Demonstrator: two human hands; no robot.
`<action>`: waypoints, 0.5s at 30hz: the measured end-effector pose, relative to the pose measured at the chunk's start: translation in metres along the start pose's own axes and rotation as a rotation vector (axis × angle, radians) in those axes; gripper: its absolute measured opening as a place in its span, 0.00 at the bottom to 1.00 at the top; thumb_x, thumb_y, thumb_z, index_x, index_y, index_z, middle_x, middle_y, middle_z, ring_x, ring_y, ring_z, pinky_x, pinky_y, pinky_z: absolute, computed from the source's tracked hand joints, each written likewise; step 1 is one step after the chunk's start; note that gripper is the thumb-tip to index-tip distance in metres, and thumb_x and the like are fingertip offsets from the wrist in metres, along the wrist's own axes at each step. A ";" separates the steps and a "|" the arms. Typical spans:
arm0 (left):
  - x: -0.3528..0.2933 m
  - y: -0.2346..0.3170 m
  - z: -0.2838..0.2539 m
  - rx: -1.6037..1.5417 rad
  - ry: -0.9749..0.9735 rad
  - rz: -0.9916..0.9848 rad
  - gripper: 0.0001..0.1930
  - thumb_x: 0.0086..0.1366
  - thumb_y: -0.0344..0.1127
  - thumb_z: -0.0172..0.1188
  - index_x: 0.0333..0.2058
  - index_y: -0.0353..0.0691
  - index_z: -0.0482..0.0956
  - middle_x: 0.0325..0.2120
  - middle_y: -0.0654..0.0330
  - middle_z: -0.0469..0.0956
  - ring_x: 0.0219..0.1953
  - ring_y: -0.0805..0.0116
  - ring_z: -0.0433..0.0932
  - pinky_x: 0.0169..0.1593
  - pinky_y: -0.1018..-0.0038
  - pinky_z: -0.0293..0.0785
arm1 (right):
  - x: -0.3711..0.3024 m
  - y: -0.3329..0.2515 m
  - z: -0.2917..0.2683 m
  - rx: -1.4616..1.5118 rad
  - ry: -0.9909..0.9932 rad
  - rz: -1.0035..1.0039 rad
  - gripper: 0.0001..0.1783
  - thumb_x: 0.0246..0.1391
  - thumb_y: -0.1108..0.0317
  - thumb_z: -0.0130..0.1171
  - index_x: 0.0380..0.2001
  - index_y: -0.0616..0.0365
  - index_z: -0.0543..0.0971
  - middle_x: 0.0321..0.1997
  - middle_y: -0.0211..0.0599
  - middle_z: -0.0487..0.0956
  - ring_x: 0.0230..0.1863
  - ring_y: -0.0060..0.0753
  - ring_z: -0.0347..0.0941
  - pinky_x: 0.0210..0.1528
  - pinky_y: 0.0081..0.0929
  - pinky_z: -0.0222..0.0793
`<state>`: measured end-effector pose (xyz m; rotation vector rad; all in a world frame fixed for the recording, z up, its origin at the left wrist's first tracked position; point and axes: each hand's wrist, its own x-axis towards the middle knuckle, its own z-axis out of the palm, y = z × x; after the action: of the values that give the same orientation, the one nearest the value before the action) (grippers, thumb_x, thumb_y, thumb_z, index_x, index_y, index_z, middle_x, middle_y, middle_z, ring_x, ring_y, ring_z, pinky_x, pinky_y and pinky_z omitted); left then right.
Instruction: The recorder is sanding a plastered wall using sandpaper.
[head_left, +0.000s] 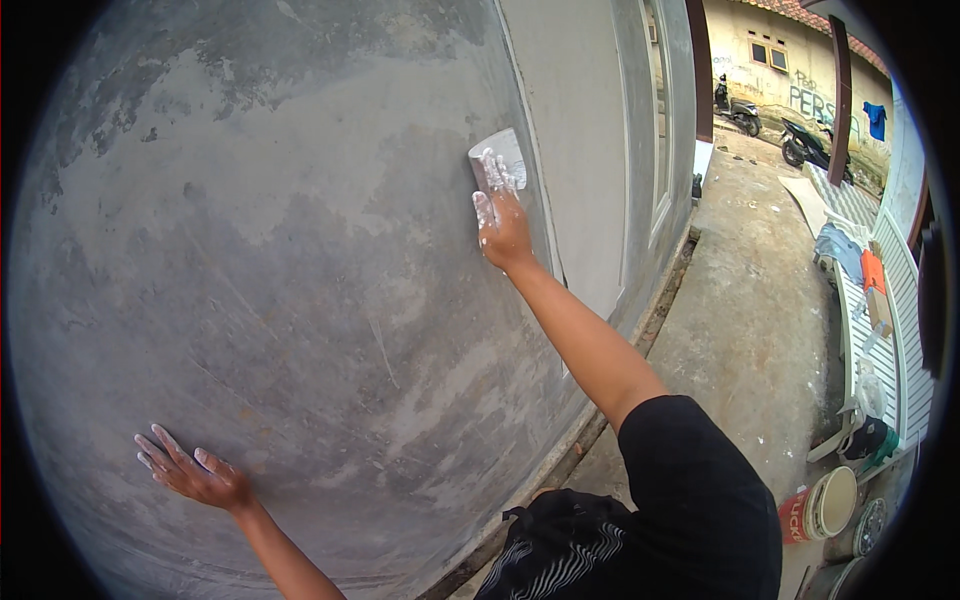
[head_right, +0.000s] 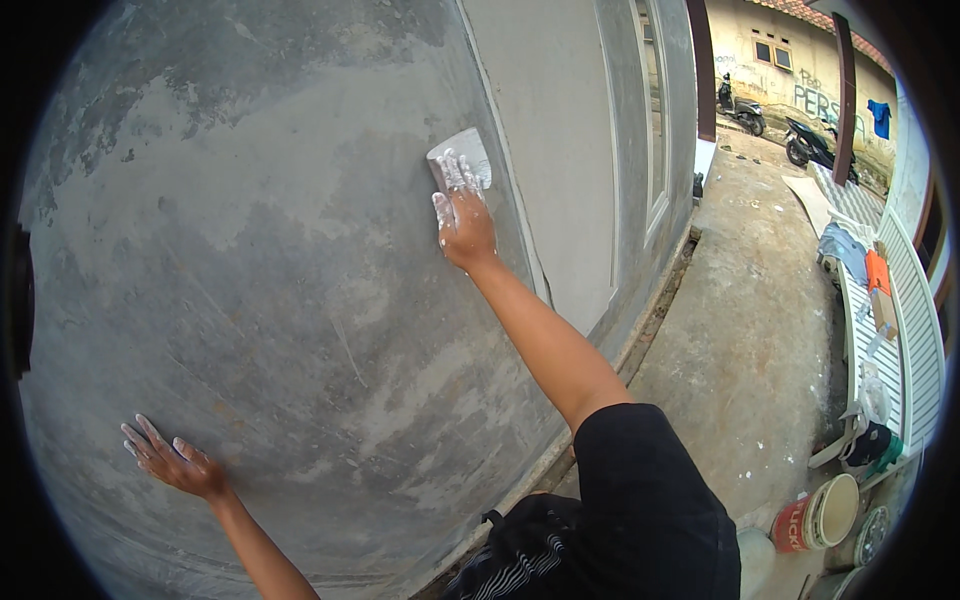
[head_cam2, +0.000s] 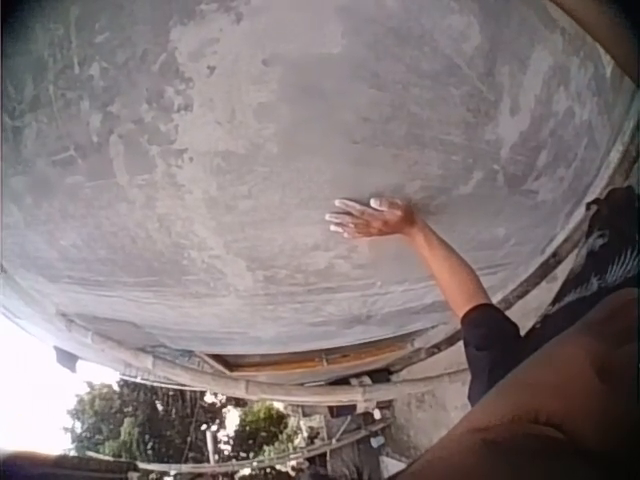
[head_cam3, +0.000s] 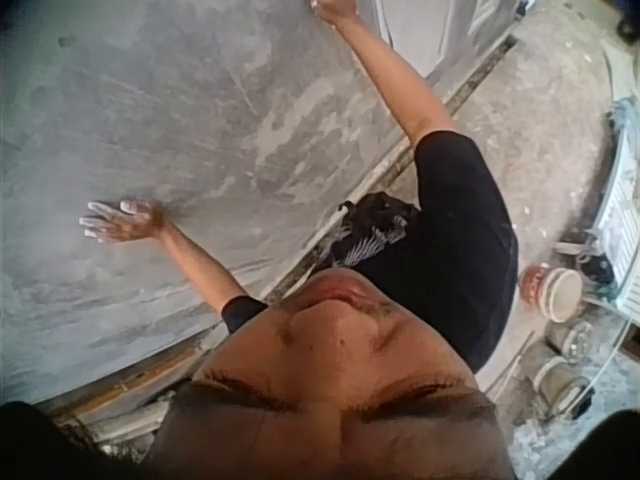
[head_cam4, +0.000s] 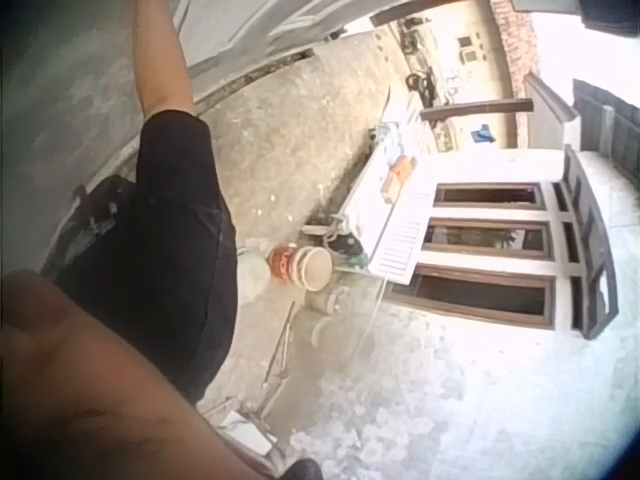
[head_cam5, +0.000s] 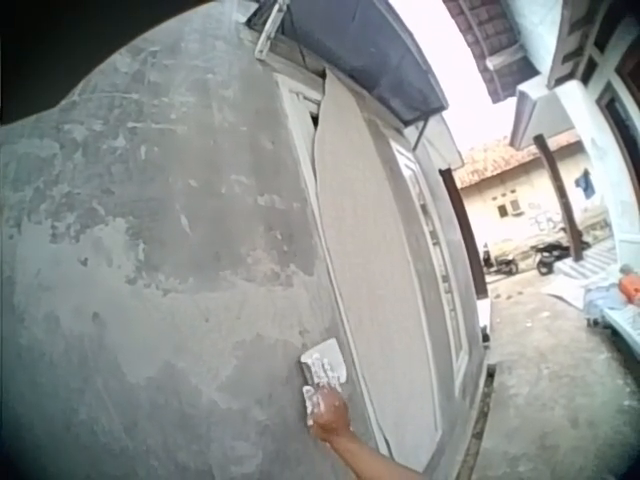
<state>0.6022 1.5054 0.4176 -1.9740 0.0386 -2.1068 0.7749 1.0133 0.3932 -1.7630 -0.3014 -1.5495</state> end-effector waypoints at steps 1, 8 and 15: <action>0.000 0.000 0.000 0.007 0.007 0.006 0.26 0.74 0.46 0.33 0.64 0.46 0.67 0.68 0.53 0.60 0.69 0.51 0.58 0.70 0.51 0.49 | 0.004 0.004 -0.002 0.000 0.000 0.000 0.24 0.66 0.63 0.47 0.62 0.62 0.69 0.69 0.47 0.65 0.72 0.52 0.55 0.70 0.41 0.54; 0.000 0.002 0.000 -0.021 0.000 -0.006 0.26 0.74 0.47 0.33 0.64 0.46 0.68 0.68 0.53 0.60 0.70 0.51 0.57 0.70 0.51 0.49 | 0.001 0.028 -0.006 -0.185 0.151 -0.161 0.18 0.66 0.64 0.47 0.48 0.67 0.75 0.51 0.61 0.75 0.54 0.65 0.69 0.55 0.49 0.64; -0.001 0.000 0.001 -0.003 0.000 0.005 0.27 0.74 0.47 0.33 0.64 0.45 0.68 0.68 0.53 0.60 0.70 0.50 0.58 0.70 0.51 0.48 | 0.000 0.029 -0.003 -0.199 0.116 -0.169 0.18 0.65 0.60 0.48 0.45 0.66 0.77 0.50 0.57 0.77 0.55 0.62 0.69 0.58 0.48 0.64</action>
<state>0.6029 1.5062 0.4166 -1.9735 0.0476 -2.1047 0.7907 0.9918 0.3827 -1.8275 -0.2515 -1.8500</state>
